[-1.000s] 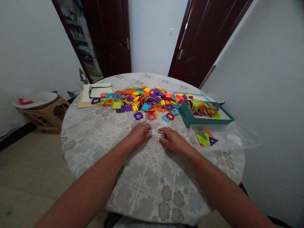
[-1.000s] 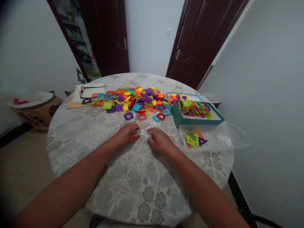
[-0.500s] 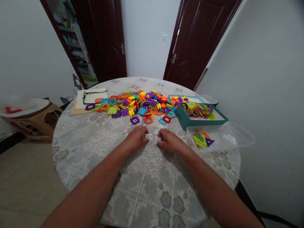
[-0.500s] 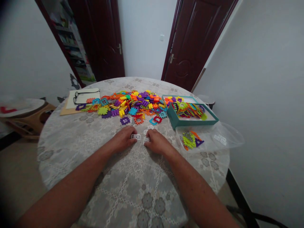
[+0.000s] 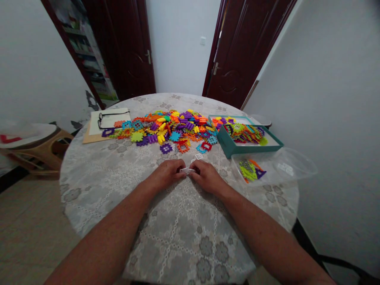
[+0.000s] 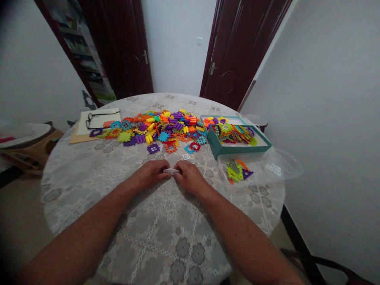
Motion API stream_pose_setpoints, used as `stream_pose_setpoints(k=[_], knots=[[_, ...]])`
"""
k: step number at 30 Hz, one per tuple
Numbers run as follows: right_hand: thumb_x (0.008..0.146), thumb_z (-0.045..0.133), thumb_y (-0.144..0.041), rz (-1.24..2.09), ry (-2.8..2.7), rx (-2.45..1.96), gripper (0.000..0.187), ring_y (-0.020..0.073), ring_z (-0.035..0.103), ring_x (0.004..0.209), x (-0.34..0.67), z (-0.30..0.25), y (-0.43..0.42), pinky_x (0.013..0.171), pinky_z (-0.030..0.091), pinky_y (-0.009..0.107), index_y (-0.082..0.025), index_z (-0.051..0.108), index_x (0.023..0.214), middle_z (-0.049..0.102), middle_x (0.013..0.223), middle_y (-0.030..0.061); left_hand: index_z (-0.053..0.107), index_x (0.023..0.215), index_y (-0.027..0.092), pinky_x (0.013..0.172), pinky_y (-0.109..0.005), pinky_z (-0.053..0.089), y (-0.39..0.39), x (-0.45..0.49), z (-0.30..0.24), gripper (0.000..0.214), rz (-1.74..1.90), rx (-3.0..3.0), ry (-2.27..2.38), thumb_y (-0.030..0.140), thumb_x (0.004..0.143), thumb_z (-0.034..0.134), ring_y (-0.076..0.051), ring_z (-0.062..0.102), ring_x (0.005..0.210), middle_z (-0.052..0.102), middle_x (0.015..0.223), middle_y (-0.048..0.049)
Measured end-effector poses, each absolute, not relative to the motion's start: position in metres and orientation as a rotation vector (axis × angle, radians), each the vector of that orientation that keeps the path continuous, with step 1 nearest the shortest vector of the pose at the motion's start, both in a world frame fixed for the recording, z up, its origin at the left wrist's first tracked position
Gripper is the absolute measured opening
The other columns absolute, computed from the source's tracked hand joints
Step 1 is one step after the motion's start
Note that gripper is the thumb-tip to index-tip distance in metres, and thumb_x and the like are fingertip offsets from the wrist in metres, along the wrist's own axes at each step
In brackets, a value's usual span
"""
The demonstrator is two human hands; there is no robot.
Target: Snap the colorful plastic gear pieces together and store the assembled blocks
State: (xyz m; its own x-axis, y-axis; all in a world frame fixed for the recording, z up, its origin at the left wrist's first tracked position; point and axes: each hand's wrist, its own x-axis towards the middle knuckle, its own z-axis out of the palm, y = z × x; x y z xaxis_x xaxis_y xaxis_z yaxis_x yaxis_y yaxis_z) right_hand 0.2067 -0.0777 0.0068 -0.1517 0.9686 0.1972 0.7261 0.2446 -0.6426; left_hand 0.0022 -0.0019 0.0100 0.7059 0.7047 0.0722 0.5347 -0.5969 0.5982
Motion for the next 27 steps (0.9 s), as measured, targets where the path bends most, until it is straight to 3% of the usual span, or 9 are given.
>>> stream_pose_setpoints(k=[5, 13, 17, 20, 27], knots=[[0.09, 0.062, -0.014, 0.484, -1.949, -1.504, 0.009, 0.017, 0.059, 0.089, 0.201, 0.0, -0.077, 0.082, 0.044, 0.028, -0.022, 0.064, 0.095, 0.066, 0.094, 0.0009, 0.066, 0.086, 0.022, 0.066, -0.028, 0.037, -0.003, 0.005, 0.008, 0.017, 0.467, 2.311, 0.947, 0.039, 0.088, 0.068, -0.016, 0.056, 0.075, 0.065, 0.08, 0.001], [0.091, 0.054, -0.01, 0.492, -1.846, -1.48, 0.037, 0.0175, 0.065, 0.095, 0.206, 0.005, -0.079, 0.089, 0.051, 0.031, -0.022, 0.061, 0.126, 0.069, 0.117, 0.0056, 0.065, 0.093, 0.022, 0.071, -0.03, 0.042, -0.003, 0.004, 0.004, 0.01, 0.559, 2.343, 0.947, 0.031, 0.091, 0.063, -0.017, 0.057, 0.079, 0.065, 0.086, -0.0016], [0.095, 0.054, -0.015, 0.156, -1.839, -1.799, 0.029, 0.0264, 0.062, 0.114, 0.228, 0.011, -0.076, 0.097, 0.048, 0.037, -0.018, 0.064, 0.122, 0.063, 0.124, 0.0144, 0.064, 0.091, 0.023, 0.073, -0.032, 0.044, -0.004, 0.005, 0.005, 0.006, 0.568, 2.343, 0.974, 0.029, 0.091, 0.063, -0.018, 0.059, 0.08, 0.066, 0.087, -0.0029], [0.096, 0.059, -0.026, 0.102, -1.91, -2.037, 0.029, 0.0306, 0.063, 0.108, 0.237, 0.009, -0.076, 0.091, 0.049, 0.04, -0.015, 0.065, 0.123, 0.06, 0.124, 0.0192, 0.064, 0.091, 0.024, 0.075, -0.032, 0.046, -0.005, 0.005, 0.005, 0.004, 0.568, 2.356, 0.952, 0.027, 0.09, 0.063, -0.018, 0.061, 0.082, 0.066, 0.092, -0.0033], [0.095, 0.063, -0.027, 0.273, -1.97, -2.104, 0.018, 0.026, 0.064, 0.101, 0.236, 0.006, -0.075, 0.089, 0.046, 0.035, -0.018, 0.066, 0.11, 0.062, 0.112, 0.0141, 0.063, 0.093, 0.022, 0.07, -0.03, 0.042, -0.01, 0.007, 0.008, 0.006, 0.538, 2.339, 0.951, 0.028, 0.091, 0.062, -0.017, 0.06, 0.077, 0.068, 0.087, -0.0016]])
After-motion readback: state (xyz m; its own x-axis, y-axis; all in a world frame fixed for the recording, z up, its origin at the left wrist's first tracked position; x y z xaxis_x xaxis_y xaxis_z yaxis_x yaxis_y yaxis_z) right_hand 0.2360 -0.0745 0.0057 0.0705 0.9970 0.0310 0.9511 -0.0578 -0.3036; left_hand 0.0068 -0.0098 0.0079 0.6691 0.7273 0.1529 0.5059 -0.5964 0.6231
